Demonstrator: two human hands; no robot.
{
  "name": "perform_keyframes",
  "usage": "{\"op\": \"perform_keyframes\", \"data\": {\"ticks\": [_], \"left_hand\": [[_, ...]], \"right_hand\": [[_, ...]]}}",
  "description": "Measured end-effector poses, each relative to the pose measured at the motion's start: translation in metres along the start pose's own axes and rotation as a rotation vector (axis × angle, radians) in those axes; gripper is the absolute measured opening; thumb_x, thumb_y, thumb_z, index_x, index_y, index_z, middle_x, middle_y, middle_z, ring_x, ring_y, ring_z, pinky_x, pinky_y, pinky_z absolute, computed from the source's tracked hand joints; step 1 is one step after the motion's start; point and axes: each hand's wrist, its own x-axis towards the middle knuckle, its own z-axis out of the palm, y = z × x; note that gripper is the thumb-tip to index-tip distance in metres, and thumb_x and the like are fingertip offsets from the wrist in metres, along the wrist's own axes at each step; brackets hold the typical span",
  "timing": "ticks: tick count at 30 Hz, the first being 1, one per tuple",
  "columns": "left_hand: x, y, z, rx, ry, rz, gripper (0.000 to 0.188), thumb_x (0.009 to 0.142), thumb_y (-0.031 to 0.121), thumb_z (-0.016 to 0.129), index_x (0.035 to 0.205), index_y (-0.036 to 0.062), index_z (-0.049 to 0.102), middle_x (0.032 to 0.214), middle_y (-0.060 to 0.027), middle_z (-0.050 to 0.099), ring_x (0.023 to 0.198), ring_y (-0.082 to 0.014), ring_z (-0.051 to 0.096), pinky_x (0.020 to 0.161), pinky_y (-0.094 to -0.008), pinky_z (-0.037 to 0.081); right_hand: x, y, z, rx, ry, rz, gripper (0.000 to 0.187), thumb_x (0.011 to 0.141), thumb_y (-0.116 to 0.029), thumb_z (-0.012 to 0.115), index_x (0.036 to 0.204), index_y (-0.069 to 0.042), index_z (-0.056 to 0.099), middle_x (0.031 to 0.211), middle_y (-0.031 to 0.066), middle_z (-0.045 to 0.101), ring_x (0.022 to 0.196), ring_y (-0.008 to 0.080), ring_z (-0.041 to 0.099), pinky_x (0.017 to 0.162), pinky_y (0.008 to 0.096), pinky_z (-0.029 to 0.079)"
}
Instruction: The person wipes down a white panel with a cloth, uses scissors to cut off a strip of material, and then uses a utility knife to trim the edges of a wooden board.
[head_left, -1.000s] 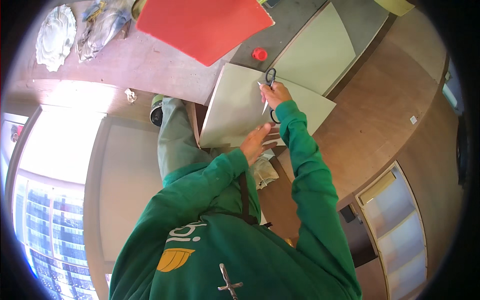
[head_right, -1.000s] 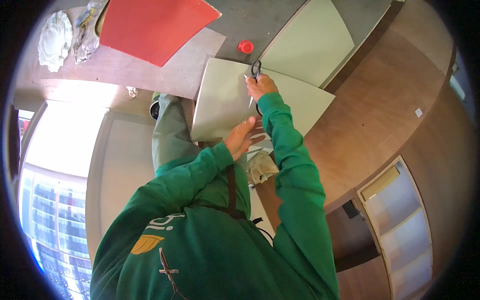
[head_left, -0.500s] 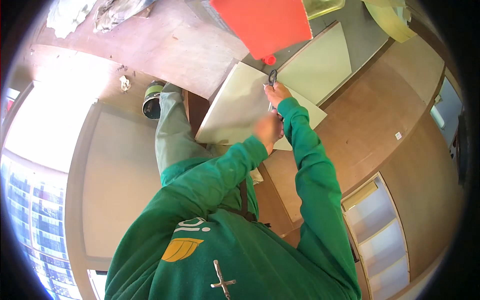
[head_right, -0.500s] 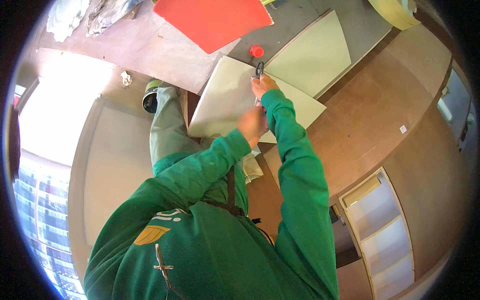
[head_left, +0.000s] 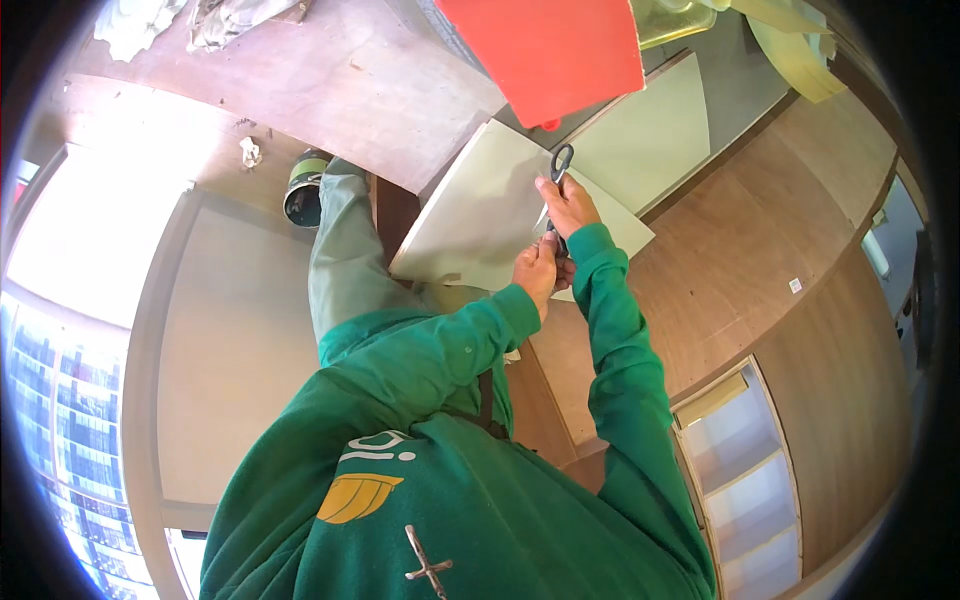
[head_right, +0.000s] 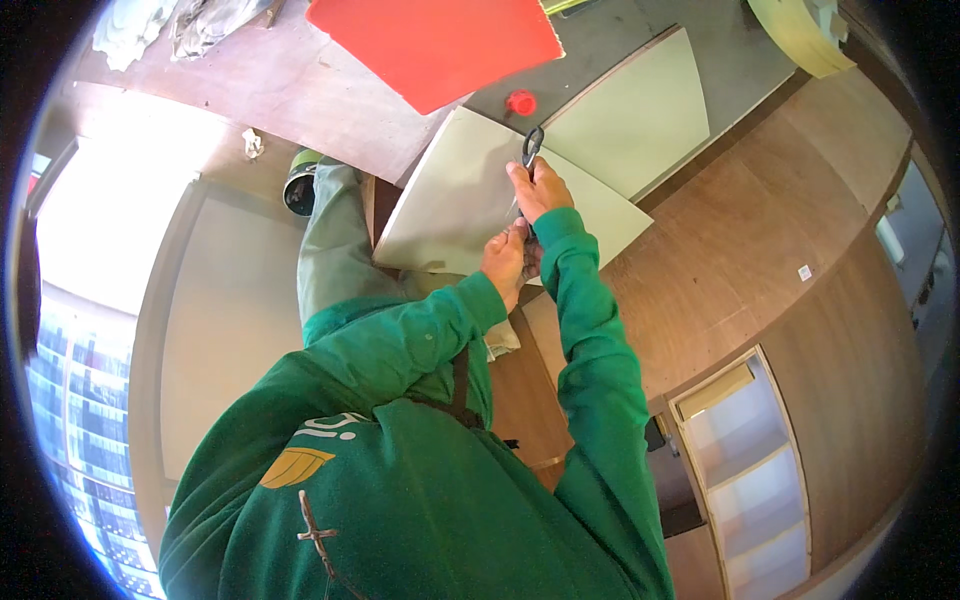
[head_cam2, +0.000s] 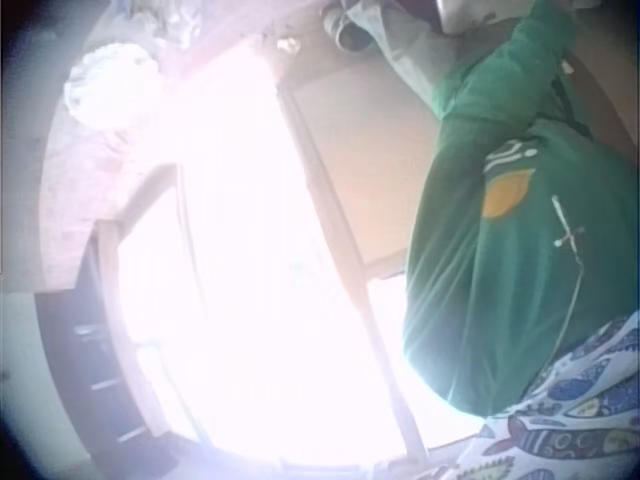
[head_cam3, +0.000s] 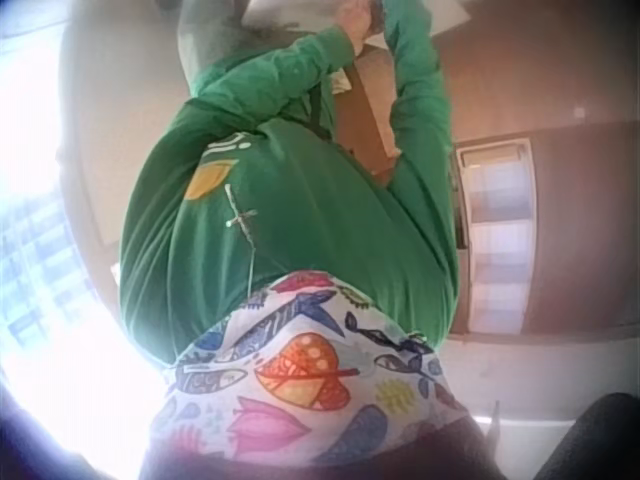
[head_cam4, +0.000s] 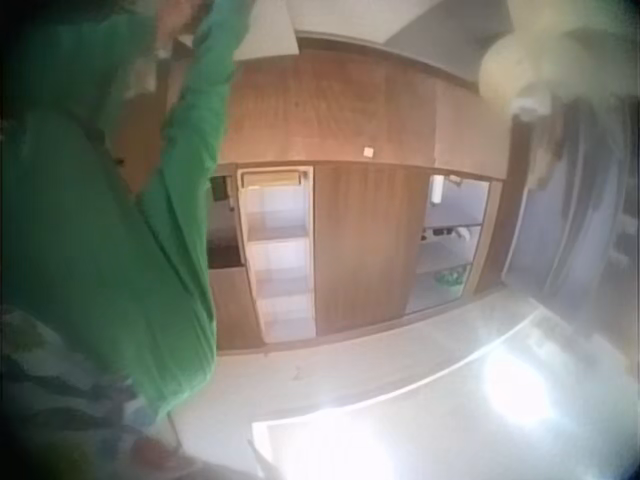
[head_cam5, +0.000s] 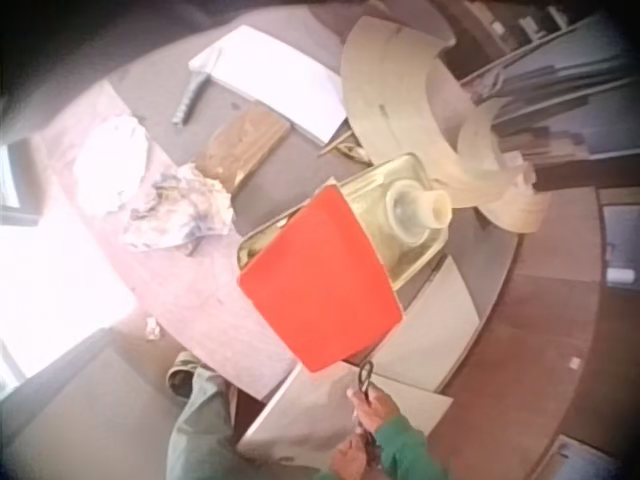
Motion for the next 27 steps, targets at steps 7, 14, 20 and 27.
{"op": "perform_keyframes", "data": {"ticks": [7,14,20,27], "left_hand": [[-0.008,0.007,-0.004,0.265,-0.021,0.009,0.034,0.105,0.038,0.044,0.107,0.0081,0.060,0.082,-0.0051,0.065,0.067,-0.0166,0.062,0.061,-0.0312,0.050],[0.000,0.103,-0.041,1.357,0.244,1.282,0.018,0.090,0.010,0.062,0.109,0.0092,0.063,0.098,-0.0103,0.061,0.091,-0.0245,0.061,0.077,-0.0389,0.048],[0.050,0.166,0.005,2.172,0.080,1.330,0.030,0.083,0.022,0.071,0.111,0.0130,0.066,0.107,-0.0055,0.062,0.108,-0.0259,0.058,0.093,-0.0475,0.041],[0.071,0.190,0.041,2.655,-0.012,0.653,0.039,0.077,0.034,0.077,0.107,0.0111,0.070,0.109,-0.0079,0.067,0.106,-0.0271,0.063,0.096,-0.0501,0.042]], "right_hand": [[-0.002,0.022,-0.006,-0.044,0.075,0.001,0.041,0.095,-0.044,0.051,0.100,-0.005,0.064,0.083,0.0180,0.069,0.079,0.0383,0.067,0.074,0.0477,0.052],[0.002,0.033,-0.002,0.082,0.078,-0.049,0.040,0.094,-0.042,0.052,0.096,-0.004,0.066,0.080,0.0186,0.068,0.077,0.0378,0.066,0.072,0.0470,0.050],[0.012,0.041,0.015,0.242,0.125,-0.070,0.039,0.092,-0.039,0.055,0.090,-0.002,0.066,0.075,0.0179,0.067,0.072,0.0342,0.066,0.069,0.0442,0.050],[0.008,0.039,0.025,0.464,0.156,-0.081,0.033,0.095,-0.033,0.057,0.088,-0.001,0.063,0.071,0.0059,0.060,0.061,0.0169,0.055,0.057,0.0324,0.044]]}}
